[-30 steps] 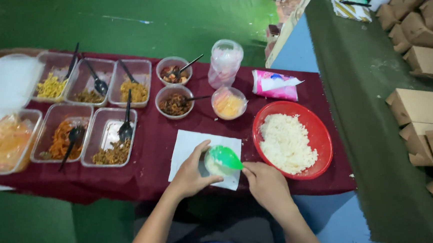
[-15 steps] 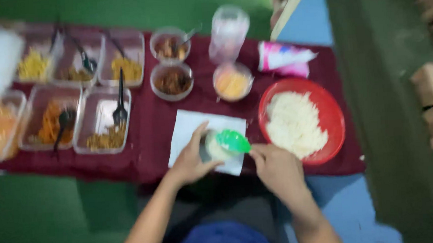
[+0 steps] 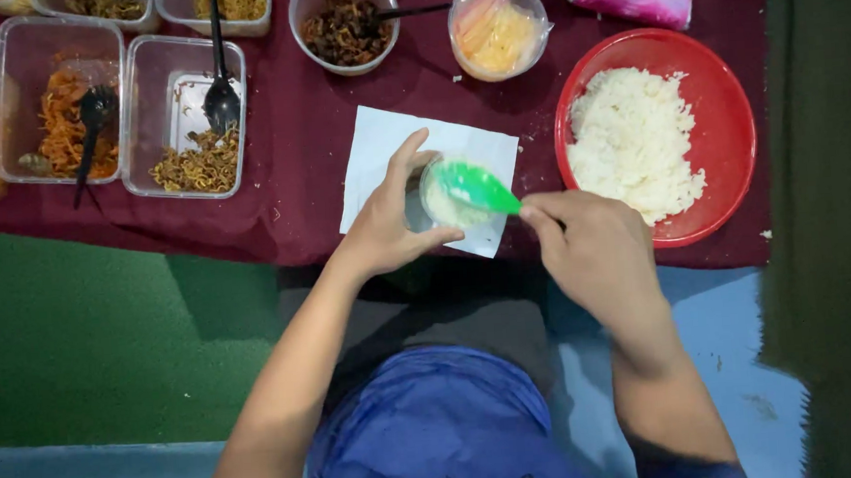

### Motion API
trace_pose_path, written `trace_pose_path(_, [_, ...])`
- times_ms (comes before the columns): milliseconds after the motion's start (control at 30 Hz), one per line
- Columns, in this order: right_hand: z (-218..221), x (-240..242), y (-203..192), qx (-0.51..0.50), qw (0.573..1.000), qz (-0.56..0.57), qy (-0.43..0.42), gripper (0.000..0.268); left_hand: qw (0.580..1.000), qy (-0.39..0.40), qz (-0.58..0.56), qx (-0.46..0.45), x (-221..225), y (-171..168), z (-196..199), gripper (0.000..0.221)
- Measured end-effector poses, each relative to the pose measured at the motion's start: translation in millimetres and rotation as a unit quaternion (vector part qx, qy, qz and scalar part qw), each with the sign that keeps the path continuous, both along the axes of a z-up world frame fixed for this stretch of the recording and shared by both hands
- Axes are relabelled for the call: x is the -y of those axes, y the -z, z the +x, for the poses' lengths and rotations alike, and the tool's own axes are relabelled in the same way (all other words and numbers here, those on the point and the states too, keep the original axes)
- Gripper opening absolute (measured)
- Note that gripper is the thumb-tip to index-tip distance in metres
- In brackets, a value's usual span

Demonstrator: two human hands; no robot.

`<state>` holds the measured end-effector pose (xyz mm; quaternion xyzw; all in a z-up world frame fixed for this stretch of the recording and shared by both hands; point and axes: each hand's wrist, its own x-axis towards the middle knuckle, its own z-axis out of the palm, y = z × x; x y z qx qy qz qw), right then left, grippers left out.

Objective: Scooping rice into a mold and transferring various toppings into a small plastic bag using a spoon.

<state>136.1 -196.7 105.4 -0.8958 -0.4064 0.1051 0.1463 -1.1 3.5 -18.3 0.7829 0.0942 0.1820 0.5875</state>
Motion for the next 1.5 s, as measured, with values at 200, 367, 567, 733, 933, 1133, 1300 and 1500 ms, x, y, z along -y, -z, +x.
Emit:
trace_pose_path(200, [-1.0, 0.2, 10.6, 0.032, 0.998, 0.042, -0.044, 0.018, 1.000, 0.008, -0.012, -0.005, -0.3, -4.4, 1.0, 0.123])
trace_pose_path(367, [-3.8, 3.2, 18.7, 0.041, 0.995, 0.072, -0.055, 0.017, 1.000, 0.001, -0.015, -0.015, 1.3, -8.6, 1.4, 0.124])
trace_pose_path(567, [-7.2, 0.1, 16.8, 0.062, 0.995, 0.071, -0.021, 0.018, 0.999, 0.000, -0.017, -0.030, 0.7, -9.7, 1.5, 0.124])
trace_pose_path(733, [-4.9, -4.2, 5.1, 0.052, 0.998, 0.019, -0.021, 0.019, 1.000, 0.005, -0.018, -0.022, 2.0, -6.5, -1.2, 0.124])
trace_pose_path(933, [-1.2, -8.2, 4.7, 0.015, 1.000, -0.011, -0.011, 0.022, 1.000, 0.007, -0.005, -0.027, 1.0, -6.0, 1.9, 0.125])
trace_pose_path(1133, [-5.3, -8.9, 0.8, -0.027, 0.999, -0.028, 0.021, 0.024, 1.000, 0.012, 0.001, -0.026, -0.8, -6.5, 2.9, 0.125])
trace_pose_path(1300, [-11.3, -8.9, 8.8, -0.060, 0.997, -0.030, 0.022, 0.028, 1.000, 0.009, -0.005, -0.014, -0.4, -2.4, 3.0, 0.124])
trace_pose_path(1500, [-10.1, -4.0, 18.4, -0.024, 0.999, 0.042, 0.013, 0.024, 1.000, 0.004, -0.001, -0.015, 0.8, -12.4, 0.3, 0.123])
